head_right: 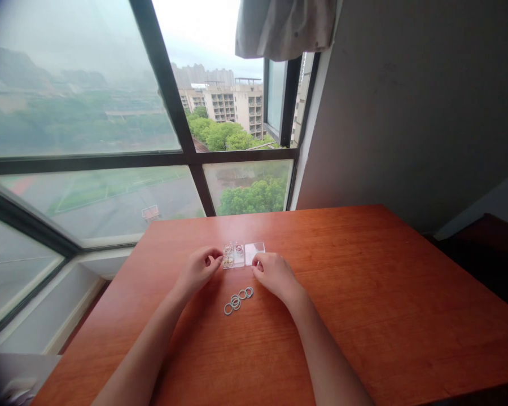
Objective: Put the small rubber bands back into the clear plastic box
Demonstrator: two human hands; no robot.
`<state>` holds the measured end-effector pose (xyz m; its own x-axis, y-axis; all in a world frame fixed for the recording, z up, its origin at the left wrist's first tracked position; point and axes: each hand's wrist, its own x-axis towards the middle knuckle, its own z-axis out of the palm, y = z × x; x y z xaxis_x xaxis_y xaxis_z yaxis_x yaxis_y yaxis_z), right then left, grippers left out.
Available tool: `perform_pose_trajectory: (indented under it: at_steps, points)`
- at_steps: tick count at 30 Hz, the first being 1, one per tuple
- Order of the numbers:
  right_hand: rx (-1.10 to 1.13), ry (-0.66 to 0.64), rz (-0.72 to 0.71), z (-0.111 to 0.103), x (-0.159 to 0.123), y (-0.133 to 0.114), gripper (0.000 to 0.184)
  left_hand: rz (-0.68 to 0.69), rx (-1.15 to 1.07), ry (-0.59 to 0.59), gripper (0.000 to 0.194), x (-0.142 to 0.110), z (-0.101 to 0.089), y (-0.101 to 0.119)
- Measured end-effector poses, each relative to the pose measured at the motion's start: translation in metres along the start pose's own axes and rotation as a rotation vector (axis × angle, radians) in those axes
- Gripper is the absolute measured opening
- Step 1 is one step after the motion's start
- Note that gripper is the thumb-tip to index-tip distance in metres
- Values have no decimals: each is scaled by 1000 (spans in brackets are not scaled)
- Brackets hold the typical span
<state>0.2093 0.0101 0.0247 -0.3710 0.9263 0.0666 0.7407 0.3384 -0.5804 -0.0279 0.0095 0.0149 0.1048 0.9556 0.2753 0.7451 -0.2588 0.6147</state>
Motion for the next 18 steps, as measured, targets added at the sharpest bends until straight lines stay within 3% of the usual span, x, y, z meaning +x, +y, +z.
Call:
perform_pose_trajectory:
  at_steps: [7,13,18]
  points:
    - [80,-215,-3,-3,-6,2,10,24,15,-1,15,-1,2,-1]
    - [190,-313,-42,-2,-7,-1,11,32,27,-12,15,-1,1,1]
    - [207,-321,-97,3,-7,-8,10,43,13,-26,15,-2,4,3]
